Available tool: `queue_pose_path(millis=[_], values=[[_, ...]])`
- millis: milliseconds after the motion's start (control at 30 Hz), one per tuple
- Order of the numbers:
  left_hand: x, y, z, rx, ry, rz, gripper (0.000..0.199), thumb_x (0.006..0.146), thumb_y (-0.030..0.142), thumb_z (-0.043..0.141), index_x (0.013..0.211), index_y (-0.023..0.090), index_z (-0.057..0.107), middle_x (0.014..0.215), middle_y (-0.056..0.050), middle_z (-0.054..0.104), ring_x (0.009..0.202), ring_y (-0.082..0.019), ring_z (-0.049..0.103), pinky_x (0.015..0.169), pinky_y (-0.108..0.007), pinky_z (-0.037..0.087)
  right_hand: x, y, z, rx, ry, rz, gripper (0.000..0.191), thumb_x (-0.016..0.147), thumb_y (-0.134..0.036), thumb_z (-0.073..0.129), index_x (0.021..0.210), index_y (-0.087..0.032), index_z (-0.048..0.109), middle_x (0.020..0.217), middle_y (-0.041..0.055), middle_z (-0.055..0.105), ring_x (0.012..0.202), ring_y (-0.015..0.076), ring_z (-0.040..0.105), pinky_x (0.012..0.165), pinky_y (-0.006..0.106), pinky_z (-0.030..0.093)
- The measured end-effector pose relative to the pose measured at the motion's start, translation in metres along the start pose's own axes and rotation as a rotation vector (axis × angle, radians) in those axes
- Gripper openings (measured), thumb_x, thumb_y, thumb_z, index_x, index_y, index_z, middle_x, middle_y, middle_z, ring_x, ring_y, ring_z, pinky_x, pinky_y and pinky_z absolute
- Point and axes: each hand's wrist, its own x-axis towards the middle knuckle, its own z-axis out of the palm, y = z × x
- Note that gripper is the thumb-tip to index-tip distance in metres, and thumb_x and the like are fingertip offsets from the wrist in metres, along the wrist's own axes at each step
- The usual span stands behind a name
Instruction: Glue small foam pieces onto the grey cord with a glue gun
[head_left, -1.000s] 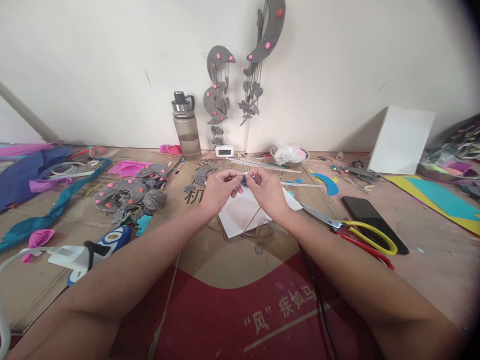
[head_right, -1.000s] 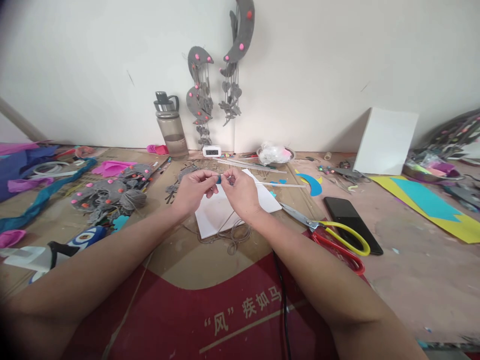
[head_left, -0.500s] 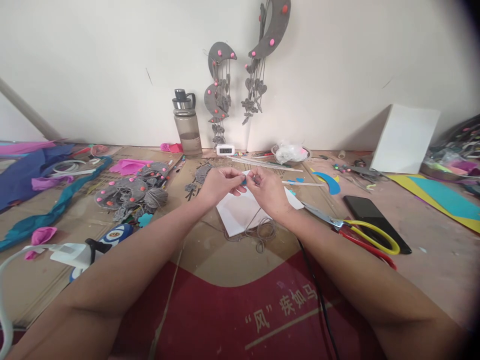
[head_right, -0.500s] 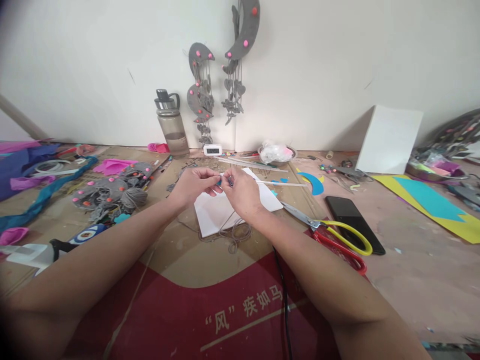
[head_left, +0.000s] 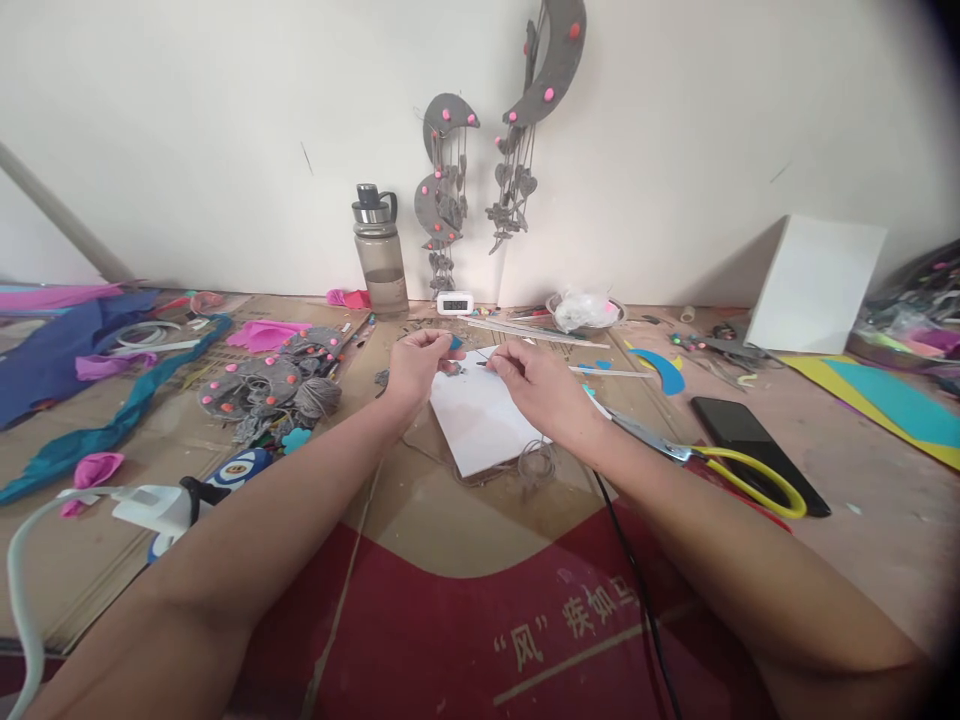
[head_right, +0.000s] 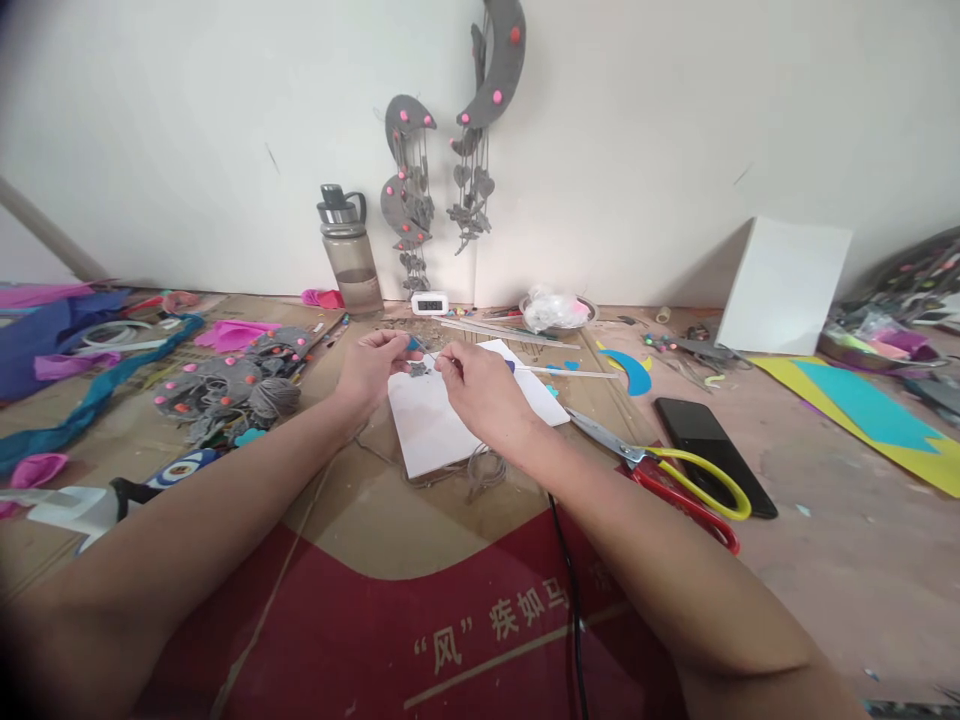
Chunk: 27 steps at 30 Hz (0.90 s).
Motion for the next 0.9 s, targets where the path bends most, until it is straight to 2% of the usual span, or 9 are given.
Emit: queue_pose_path(millis=[200, 333, 467, 567, 667, 733, 800, 833, 900], values=[[0.005, 0.002, -0.005, -0.176, 0.046, -0.06, 0.01, 0.07, 0.019, 0.069, 0.067, 0.016, 0.06, 0.064, 0.001, 0.063, 0.062, -0.011, 0.064, 0.051, -0.019, 0.043, -0.024, -0.046, -0.02, -0.168, -0.173, -0.158, 0.022, 0.091, -0.021, 0.043, 0.072, -0.021, 0.054, 0.069, 0.0011, 0.058, 0.063, 0.0144, 0.048, 0.059, 0.028, 0.029], [0.007, 0.002, -0.009, -0.328, 0.024, -0.068, 0.007, 0.074, 0.018, 0.067, 0.072, 0.015, 0.061, 0.068, 0.0, 0.065, 0.065, -0.008, 0.064, 0.053, -0.016, 0.046, -0.049, -0.069, -0.025, -0.262, -0.46, -0.251, 0.018, 0.09, -0.017, 0.045, 0.077, -0.02, 0.057, 0.072, 0.0029, 0.061, 0.059, 0.014, 0.049, 0.056, 0.029, 0.027], [0.007, 0.002, -0.009, -0.406, 0.028, -0.088, 0.004, 0.076, 0.017, 0.066, 0.076, 0.015, 0.062, 0.071, -0.001, 0.066, 0.064, -0.006, 0.064, 0.054, -0.015, 0.047, -0.066, -0.079, -0.038, -0.168, -0.736, -0.412, 0.014, 0.091, -0.021, 0.05, 0.084, -0.021, 0.063, 0.077, 0.0017, 0.066, 0.064, 0.0136, 0.055, 0.056, 0.028, 0.03], [0.005, 0.002, -0.006, -0.419, -0.01, -0.071, 0.007, 0.076, 0.018, 0.067, 0.076, 0.015, 0.061, 0.071, -0.001, 0.067, 0.064, -0.008, 0.064, 0.054, -0.016, 0.048, -0.057, -0.076, -0.053, -0.105, -0.83, -0.396, 0.017, 0.088, -0.032, 0.058, 0.077, -0.023, 0.067, 0.074, 0.0007, 0.067, 0.067, 0.0145, 0.058, 0.057, 0.027, 0.032], [0.003, 0.001, -0.005, -0.429, -0.056, -0.047, 0.01, 0.074, 0.019, 0.07, 0.077, 0.015, 0.061, 0.072, -0.001, 0.067, 0.065, -0.009, 0.066, 0.056, -0.017, 0.05, -0.031, -0.058, -0.061, -0.154, -0.739, -0.171, 0.027, 0.09, -0.037, 0.053, 0.073, -0.023, 0.068, 0.071, 0.0003, 0.066, 0.061, 0.0133, 0.056, 0.056, 0.026, 0.033], [0.002, -0.001, -0.004, -0.432, -0.069, -0.032, 0.013, 0.073, 0.02, 0.072, 0.077, 0.015, 0.061, 0.072, -0.001, 0.067, 0.066, -0.01, 0.067, 0.059, -0.019, 0.052, -0.012, -0.037, -0.058, -0.283, -0.516, 0.022, 0.03, 0.091, -0.037, 0.05, 0.072, -0.02, 0.066, 0.073, 0.0027, 0.068, 0.061, 0.0138, 0.056, 0.058, 0.025, 0.033], [0.002, -0.002, -0.003, -0.436, -0.071, -0.02, 0.014, 0.072, 0.02, 0.073, 0.077, 0.014, 0.061, 0.072, -0.001, 0.068, 0.068, -0.012, 0.068, 0.062, -0.022, 0.054, 0.002, -0.012, -0.05, -0.48, -0.322, 0.185, 0.031, 0.093, -0.039, 0.045, 0.086, -0.018, 0.067, 0.084, 0.0083, 0.07, 0.07, 0.0172, 0.061, 0.062, 0.026, 0.035], [0.002, -0.002, -0.003, -0.436, -0.073, -0.014, 0.015, 0.071, 0.02, 0.073, 0.077, 0.014, 0.062, 0.072, -0.002, 0.068, 0.068, -0.013, 0.068, 0.064, -0.023, 0.054, 0.007, 0.001, -0.044, -0.564, -0.282, 0.261, 0.033, 0.092, -0.041, 0.045, 0.092, -0.016, 0.066, 0.088, 0.0112, 0.071, 0.075, 0.0194, 0.062, 0.064, 0.027, 0.037], [0.001, -0.002, -0.002, -0.425, -0.08, -0.005, 0.015, 0.071, 0.021, 0.074, 0.077, 0.013, 0.062, 0.072, -0.002, 0.068, 0.068, -0.014, 0.068, 0.064, -0.024, 0.054, 0.012, 0.026, -0.031, -0.634, -0.329, 0.339, 0.038, 0.088, -0.046, 0.05, 0.101, -0.013, 0.064, 0.097, 0.0154, 0.07, 0.084, 0.0237, 0.064, 0.066, 0.028, 0.039]])
